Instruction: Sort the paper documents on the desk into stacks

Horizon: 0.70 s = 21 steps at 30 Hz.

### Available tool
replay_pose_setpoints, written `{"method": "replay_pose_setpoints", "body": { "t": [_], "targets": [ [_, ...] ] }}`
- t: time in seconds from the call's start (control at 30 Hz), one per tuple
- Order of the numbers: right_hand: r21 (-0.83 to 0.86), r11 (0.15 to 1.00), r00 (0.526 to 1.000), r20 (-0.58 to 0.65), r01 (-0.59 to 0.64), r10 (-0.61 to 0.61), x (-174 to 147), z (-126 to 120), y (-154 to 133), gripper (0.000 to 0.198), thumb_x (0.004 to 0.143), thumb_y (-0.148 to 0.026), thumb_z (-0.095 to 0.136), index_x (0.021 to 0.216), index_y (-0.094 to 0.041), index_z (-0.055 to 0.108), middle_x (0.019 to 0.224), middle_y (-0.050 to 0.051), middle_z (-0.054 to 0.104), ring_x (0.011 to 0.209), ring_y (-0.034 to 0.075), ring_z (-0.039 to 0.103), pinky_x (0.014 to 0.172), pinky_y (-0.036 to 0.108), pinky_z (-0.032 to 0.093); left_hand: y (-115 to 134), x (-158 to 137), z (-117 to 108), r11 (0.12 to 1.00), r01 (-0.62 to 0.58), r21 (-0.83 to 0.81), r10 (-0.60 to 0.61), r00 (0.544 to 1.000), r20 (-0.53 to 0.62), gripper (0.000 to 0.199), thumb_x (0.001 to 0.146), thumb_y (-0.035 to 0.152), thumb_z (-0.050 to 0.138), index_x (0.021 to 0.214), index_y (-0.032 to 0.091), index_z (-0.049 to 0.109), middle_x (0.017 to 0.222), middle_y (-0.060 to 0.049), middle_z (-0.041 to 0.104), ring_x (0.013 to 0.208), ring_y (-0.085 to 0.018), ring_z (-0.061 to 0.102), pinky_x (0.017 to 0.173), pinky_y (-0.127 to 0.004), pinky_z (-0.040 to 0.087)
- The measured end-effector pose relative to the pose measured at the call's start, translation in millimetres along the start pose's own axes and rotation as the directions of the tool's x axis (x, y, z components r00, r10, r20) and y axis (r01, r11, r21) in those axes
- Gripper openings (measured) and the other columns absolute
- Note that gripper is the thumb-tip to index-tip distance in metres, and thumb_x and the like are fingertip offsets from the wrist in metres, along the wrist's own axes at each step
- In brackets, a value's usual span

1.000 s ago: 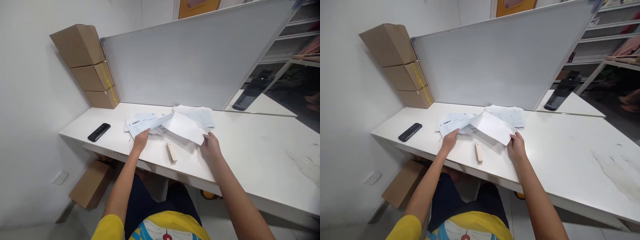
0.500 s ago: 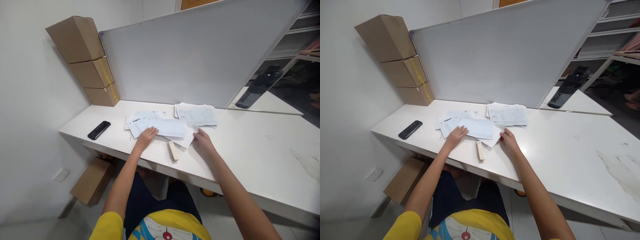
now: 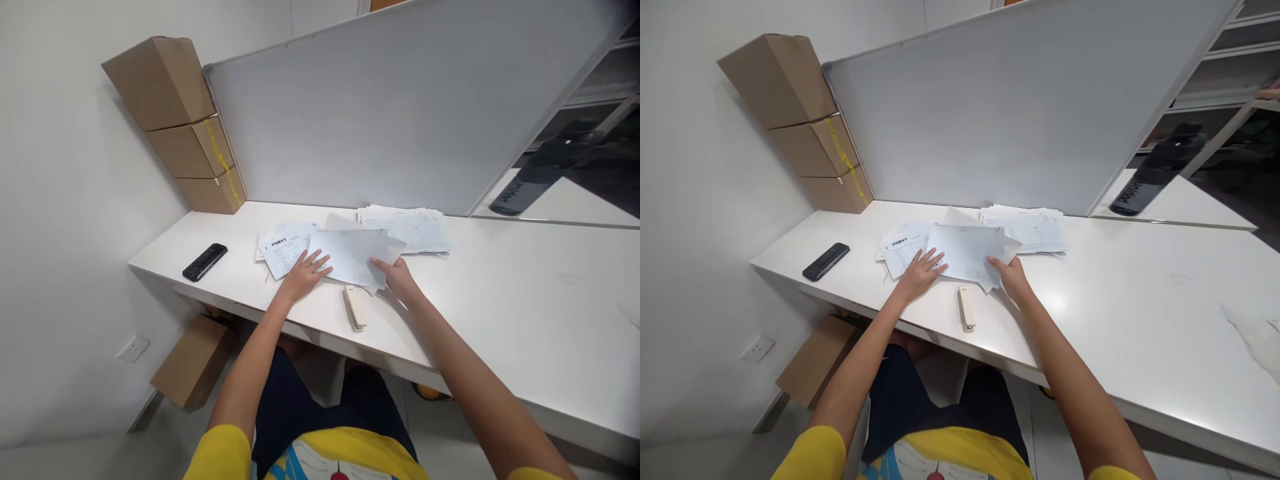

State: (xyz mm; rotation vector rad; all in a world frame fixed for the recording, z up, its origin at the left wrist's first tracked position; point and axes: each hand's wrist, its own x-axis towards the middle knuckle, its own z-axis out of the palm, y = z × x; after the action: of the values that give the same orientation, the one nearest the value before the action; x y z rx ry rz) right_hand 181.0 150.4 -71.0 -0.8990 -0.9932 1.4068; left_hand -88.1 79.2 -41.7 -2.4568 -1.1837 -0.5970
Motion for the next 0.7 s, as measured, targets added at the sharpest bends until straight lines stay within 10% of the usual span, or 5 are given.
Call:
{"method": "replay_pose_setpoints", "body": {
  "t": [0.33, 0.7],
  "targets": [
    [-0.101, 0.963, 0.961, -0.094, 0.249, -0.259, -2, -29, -37, 0.043, 0.056, -0.033, 0.088, 0.093, -0.021, 0.070, 0.093, 0.003, 0.074, 0.091, 0.024, 0.068, 0.082, 0.039, 0.055, 0, -7, 3, 0.995, 0.080, -0.052, -0.089, 0.973, -0.214, 0.084, 0.095, 0.041, 0.056, 0.157, 0.019, 0.003, 0.151, -0.019, 0.044, 0.149, -0.027, 0.029, 0.120, -0.051, 0.031],
    [-0.041, 0.989, 0.988, -0.054, 0.142, -0.144, -16, -10, -43, 0.046, 0.048, -0.036, 0.088, 0.086, -0.023, 0.066, 0.089, 0.004, 0.074, 0.092, 0.028, 0.067, 0.084, 0.044, 0.054, 0, -4, -4, 0.975, 0.207, -0.087, -0.219, 0.959, -0.178, 0.085, 0.098, 0.048, 0.047, 0.155, 0.025, -0.013, 0.158, -0.020, 0.030, 0.145, -0.028, 0.036, 0.112, -0.045, 0.041]
  ]
}}
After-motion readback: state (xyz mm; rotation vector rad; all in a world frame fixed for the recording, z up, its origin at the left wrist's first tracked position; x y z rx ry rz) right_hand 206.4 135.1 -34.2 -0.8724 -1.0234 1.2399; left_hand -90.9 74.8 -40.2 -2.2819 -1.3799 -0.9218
